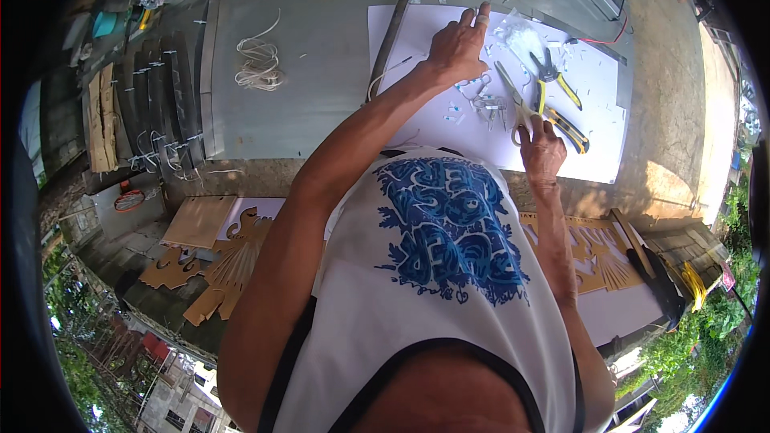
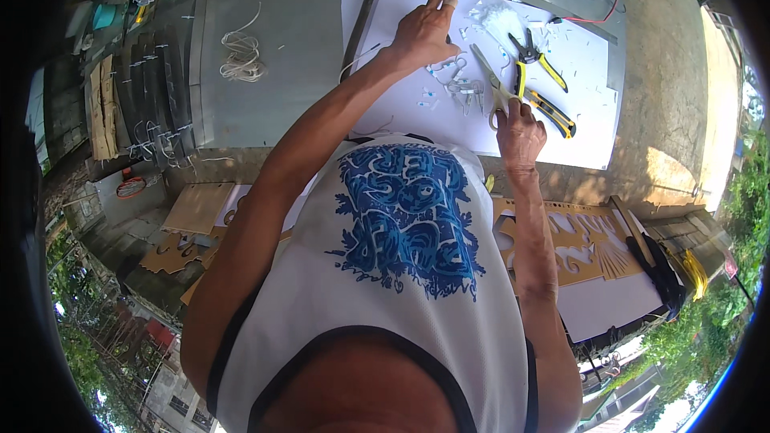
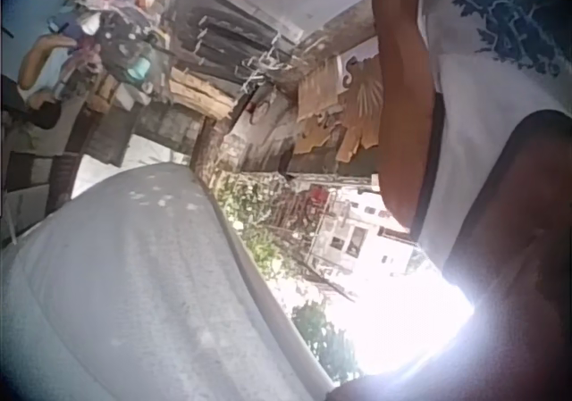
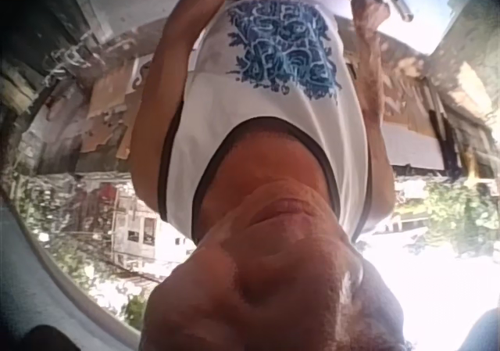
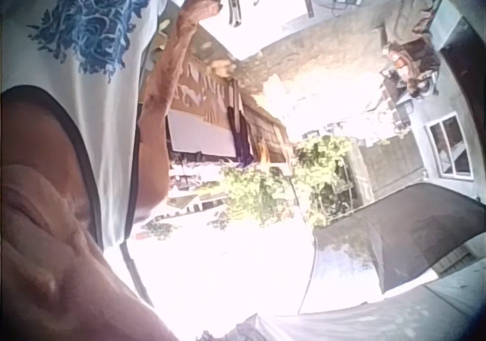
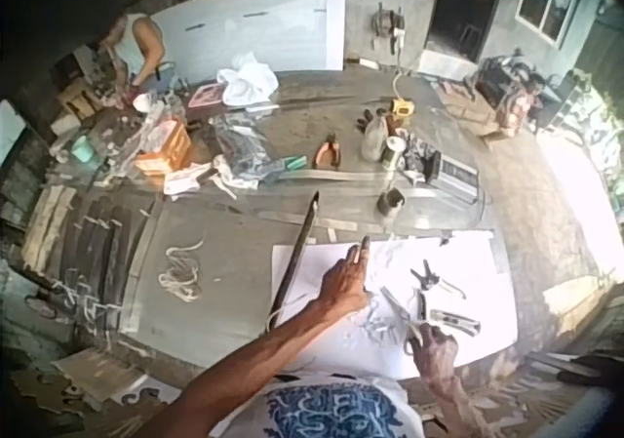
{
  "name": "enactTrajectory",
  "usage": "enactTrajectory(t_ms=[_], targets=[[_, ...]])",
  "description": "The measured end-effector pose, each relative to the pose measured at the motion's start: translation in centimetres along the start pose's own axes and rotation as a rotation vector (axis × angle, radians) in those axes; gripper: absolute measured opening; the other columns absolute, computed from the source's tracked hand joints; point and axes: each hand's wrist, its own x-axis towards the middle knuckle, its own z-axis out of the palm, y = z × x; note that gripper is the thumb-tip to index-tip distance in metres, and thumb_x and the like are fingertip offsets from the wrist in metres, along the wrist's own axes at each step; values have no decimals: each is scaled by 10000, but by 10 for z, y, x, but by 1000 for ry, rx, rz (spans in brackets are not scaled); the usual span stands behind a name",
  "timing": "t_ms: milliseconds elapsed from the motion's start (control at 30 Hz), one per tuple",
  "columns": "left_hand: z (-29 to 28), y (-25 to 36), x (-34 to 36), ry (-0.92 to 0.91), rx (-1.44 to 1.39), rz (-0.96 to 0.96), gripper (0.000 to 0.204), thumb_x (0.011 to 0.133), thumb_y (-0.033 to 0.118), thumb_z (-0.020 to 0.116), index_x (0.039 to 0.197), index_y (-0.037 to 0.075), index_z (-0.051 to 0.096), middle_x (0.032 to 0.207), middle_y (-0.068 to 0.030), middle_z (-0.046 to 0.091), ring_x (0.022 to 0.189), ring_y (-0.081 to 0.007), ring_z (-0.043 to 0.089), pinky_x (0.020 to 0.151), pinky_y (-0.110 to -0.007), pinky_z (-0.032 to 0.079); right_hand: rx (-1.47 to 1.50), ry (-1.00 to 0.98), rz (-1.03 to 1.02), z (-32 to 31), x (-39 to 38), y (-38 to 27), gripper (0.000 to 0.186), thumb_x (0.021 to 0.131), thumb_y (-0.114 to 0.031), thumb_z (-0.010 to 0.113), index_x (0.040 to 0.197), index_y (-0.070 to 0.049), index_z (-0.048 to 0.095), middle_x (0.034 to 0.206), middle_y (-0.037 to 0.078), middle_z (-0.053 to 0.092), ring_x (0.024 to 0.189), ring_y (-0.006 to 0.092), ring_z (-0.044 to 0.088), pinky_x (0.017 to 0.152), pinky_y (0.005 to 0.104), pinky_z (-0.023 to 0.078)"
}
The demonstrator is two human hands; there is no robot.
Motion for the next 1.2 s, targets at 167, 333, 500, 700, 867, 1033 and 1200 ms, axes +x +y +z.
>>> enactTrajectory(t_ms=[167, 333, 500, 700, 867, 1033, 1200], targets=[[14, -7, -3, 87, -25, 97, 1074, 758, 262, 818, 1592, 36, 180, 1380, -258, 538, 1119, -378, 641, 931, -449, 560, 13, 37, -76, -2, -1, 3, 240, 835, -143, 748, 1054, -75, 678, 940, 111, 643, 934, 291, 660, 684, 408, 563], [-36, -1, -55, -108, -707, -32, 833, 854, -32, 562, 1586, -20, 163, 1351, -296, 599, 809, -282, 750, 737, -353, 580, 468, 173, -21, -41, 33, -36, 298, 829, -132, 762, 1114, -83, 691, 942, 109, 640, 894, 299, 645, 733, 413, 538], [-55, 8, -93, -250, -712, -7, 906, 829, -59, 541, 1606, 9, 81, 1418, -319, 535, 770, -235, 744, 789, -336, 578, 469, 161, -323, -56, 70, -80, 382, 767, -146, 796, 1131, -92, 695, 946, 96, 593, 925, 293, 601, 794, 424, 502], [-57, 10, -109, -280, -589, -70, 881, 854, -6, 589, 1602, 31, 125, 1289, -310, 630, 725, -249, 743, 764, -356, 580, 381, 107, -446, -44, 74, -94, 209, 751, -116, 770, 952, -79, 728, 881, 57, 612, 891, 269, 621, 766, 397, 507], [-53, -19, -118, 13, -173, -208, 462, 872, 98, 703, 1319, 33, 604, 1007, -165, 758, 722, -292, 730, 740, -390, 559, 925, -125, -58, -42, 59, -91, 86, 829, -89, 731, 902, -60, 767, 803, 48, 676, 751, 195, 637, 652, 320, 488], [-59, -61, -116, 259, -29, -272, 440, 752, 126, 822, 1170, 76, 691, 973, -83, 676, 906, -286, 673, 812, -405, 525, 1580, -456, 393, -28, 45, -82, 107, 868, -106, 734, 936, -26, 755, 814, 29, 698, 689, 121, 622, 641, 273, 479], [-33, -71, -117, 223, 116, -239, 354, 740, 155, 839, 1072, 91, 736, 870, -63, 644, 793, -262, 654, 724, -405, 526, 1980, -578, 559, -14, 43, -86, 155, 828, -48, 759, 968, 10, 723, 872, 85, 718, 736, 171, 699, 623, 287, 546]])
